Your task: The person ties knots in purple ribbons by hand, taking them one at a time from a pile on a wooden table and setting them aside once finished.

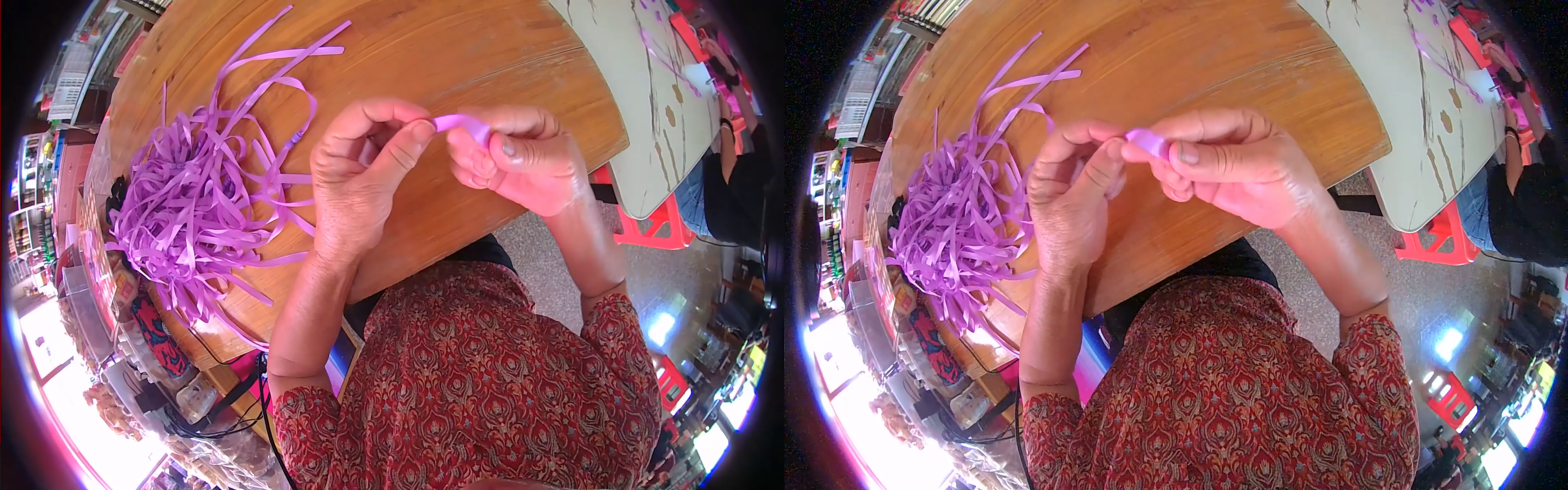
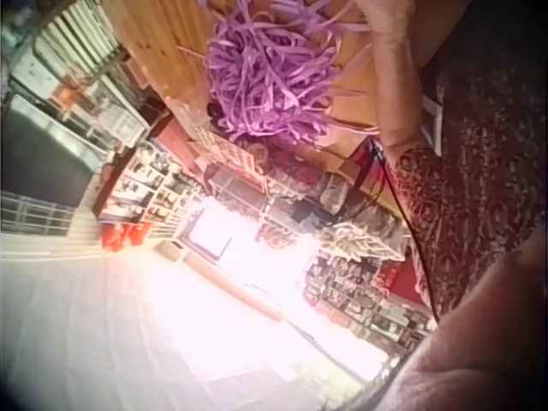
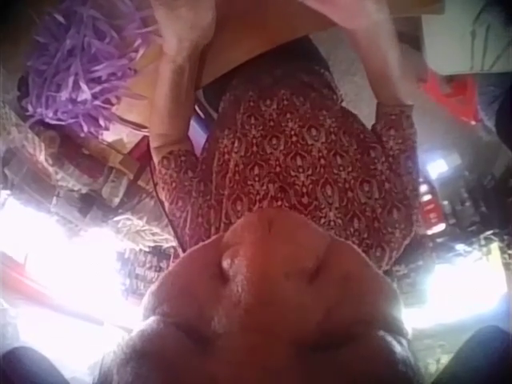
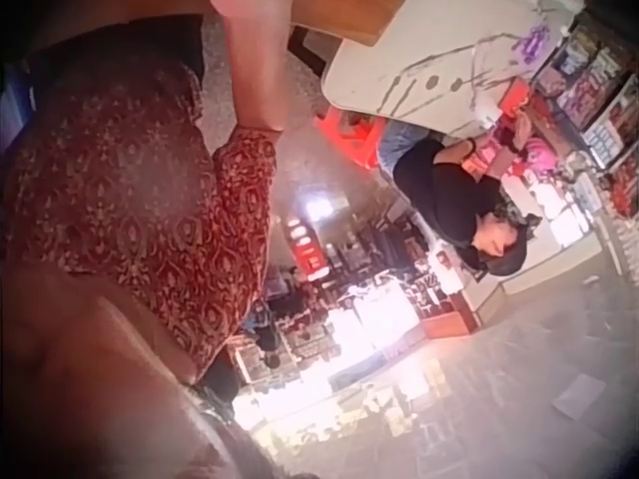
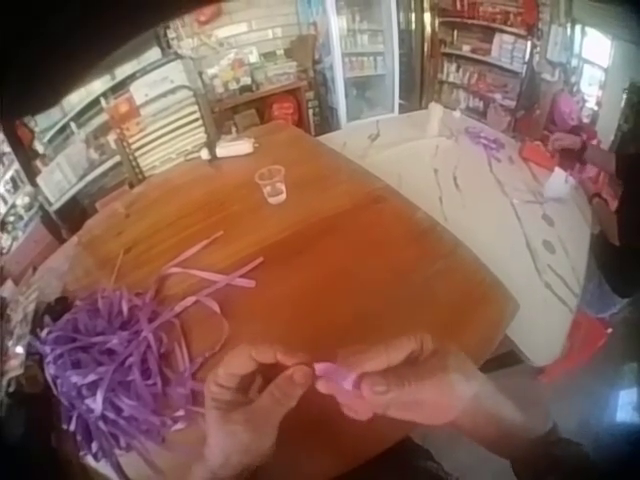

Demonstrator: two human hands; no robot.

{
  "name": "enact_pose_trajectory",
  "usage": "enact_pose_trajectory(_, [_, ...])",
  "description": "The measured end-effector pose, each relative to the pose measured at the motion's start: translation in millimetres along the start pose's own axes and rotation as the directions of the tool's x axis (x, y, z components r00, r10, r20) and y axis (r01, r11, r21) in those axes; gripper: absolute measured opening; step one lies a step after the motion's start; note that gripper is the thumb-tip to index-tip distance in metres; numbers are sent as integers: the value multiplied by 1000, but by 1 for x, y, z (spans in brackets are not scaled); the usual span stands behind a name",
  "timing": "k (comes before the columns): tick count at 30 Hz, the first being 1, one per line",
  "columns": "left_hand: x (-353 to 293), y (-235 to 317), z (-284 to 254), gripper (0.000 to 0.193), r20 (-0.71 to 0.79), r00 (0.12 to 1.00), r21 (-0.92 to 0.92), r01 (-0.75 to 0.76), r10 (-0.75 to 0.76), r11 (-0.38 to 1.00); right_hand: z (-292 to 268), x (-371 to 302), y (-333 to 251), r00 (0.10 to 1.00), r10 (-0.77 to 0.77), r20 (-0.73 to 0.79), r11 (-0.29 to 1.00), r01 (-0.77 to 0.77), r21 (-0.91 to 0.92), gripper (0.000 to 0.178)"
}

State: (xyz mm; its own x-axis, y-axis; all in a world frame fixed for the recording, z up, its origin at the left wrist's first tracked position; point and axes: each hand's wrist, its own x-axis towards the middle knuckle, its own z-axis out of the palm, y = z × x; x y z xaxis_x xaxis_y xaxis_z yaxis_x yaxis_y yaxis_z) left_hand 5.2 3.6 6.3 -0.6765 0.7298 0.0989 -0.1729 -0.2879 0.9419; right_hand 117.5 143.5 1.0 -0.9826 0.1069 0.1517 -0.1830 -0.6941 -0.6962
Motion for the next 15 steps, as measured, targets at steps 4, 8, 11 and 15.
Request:
enact_pose_trajectory(4, [-5, 2, 2, 17, 46, 999, -76, -16, 20, 997, 8, 9, 4, 994, -108, -33, 991, 111, 73, 28])
enact_pose_trajectory(8, [-5, -2, 0, 17, 34, 978, 155, -209, 206, 966, 22, 14, 8, 932, -318, -171, 832, 188, -523, 28])
enact_pose_trajectory(11, [-5, 2, 2, 16, 45, 952, 352, -299, 303, 887, 26, 14, 6, 918, -382, -107, 666, 194, -720, 30])
enact_pose_trajectory(15, [-7, 3, 4, 16, -4, 951, 310, -293, 310, 904, 24, 17, 2, 878, -437, 196, 161, 291, -943, 34])
